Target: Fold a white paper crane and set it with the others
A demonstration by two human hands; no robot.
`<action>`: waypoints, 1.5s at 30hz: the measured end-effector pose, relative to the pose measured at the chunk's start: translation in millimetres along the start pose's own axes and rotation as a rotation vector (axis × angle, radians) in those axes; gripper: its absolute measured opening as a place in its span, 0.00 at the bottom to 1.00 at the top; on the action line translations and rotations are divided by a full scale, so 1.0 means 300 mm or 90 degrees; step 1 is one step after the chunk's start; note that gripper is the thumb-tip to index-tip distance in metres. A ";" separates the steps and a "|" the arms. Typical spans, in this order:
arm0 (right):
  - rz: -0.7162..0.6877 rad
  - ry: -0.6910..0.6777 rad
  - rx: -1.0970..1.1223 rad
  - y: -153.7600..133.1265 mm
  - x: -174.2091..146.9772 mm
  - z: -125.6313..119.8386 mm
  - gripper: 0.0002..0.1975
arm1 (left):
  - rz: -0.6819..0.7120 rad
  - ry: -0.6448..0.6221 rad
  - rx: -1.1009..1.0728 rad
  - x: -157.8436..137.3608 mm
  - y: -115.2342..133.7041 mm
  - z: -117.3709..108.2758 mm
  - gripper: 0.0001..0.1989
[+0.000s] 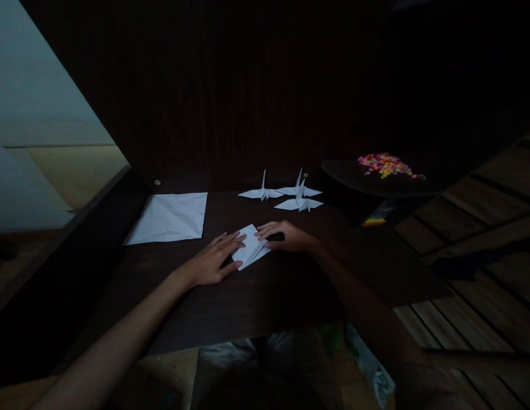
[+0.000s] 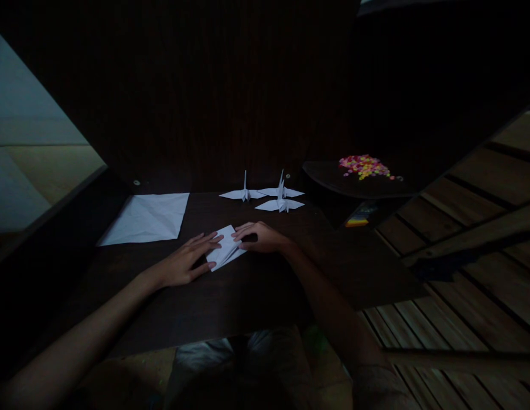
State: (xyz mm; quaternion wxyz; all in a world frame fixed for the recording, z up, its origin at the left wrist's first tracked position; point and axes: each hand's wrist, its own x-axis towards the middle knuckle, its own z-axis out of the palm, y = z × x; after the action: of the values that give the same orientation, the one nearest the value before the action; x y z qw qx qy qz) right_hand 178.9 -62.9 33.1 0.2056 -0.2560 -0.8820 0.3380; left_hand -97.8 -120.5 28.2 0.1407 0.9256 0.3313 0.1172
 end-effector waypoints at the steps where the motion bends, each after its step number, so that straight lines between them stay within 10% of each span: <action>1: -0.004 0.016 -0.001 0.000 0.003 0.004 0.12 | 0.001 -0.002 0.001 0.001 0.001 0.000 0.21; 21: 0.101 0.155 -0.274 -0.035 0.074 0.130 0.06 | 0.007 0.038 0.022 0.009 0.030 0.032 0.27; 45: 0.188 0.186 -0.263 -0.055 0.092 0.150 0.03 | 0.004 0.044 0.020 0.021 0.035 0.059 0.25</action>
State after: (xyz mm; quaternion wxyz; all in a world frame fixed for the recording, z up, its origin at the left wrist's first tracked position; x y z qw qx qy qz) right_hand 128.1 -79.2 19.0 0.2228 -0.4643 -0.8462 0.1369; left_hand -81.6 -127.3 16.2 0.1141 0.9241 0.3350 0.1440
